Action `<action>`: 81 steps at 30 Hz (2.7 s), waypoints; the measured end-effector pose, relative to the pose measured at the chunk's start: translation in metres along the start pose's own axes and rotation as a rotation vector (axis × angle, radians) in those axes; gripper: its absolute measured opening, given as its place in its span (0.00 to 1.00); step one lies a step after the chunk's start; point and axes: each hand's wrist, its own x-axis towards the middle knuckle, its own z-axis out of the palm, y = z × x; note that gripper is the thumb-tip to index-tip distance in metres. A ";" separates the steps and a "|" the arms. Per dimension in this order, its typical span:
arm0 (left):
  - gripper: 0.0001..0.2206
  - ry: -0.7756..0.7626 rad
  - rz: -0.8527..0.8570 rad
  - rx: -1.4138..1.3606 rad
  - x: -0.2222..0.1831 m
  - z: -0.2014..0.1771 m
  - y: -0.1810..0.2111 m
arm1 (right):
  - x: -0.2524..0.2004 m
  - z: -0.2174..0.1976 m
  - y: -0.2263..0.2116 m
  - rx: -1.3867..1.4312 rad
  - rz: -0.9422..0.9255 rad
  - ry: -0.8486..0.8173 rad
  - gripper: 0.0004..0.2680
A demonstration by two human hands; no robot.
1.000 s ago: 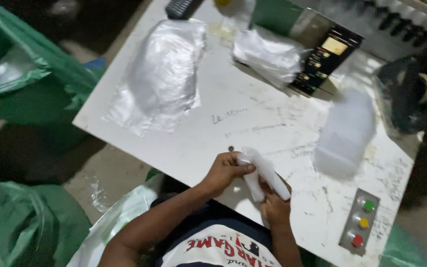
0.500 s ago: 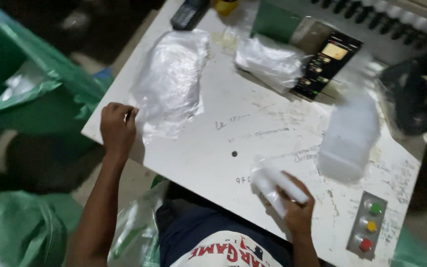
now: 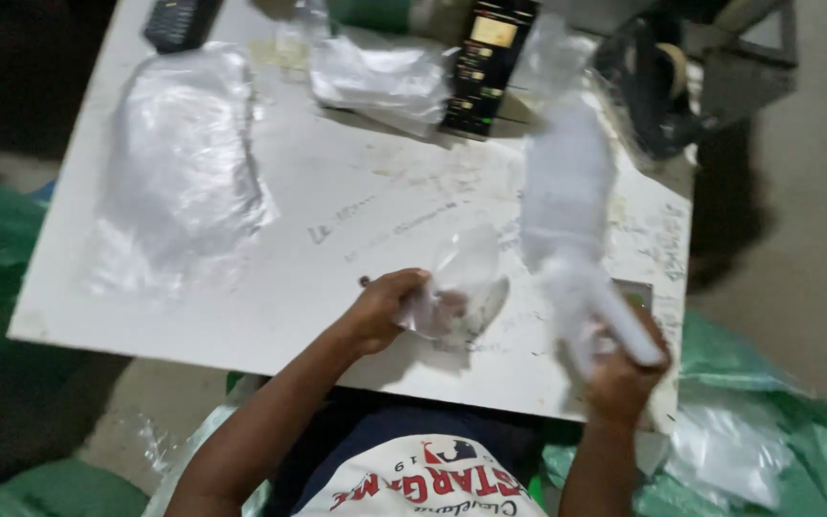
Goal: Organizing and folding small plastic bags on a factory workstation table.
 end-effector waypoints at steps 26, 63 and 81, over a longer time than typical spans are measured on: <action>0.10 0.300 0.377 0.156 0.017 -0.001 -0.055 | -0.029 0.071 -0.024 0.092 -0.258 -0.909 0.07; 0.09 0.505 1.357 1.242 0.042 0.033 -0.019 | -0.029 0.099 0.007 -0.009 -0.056 -0.281 0.24; 0.03 0.118 1.194 1.213 -0.022 0.027 -0.018 | -0.053 0.131 0.140 0.613 0.976 -0.618 0.10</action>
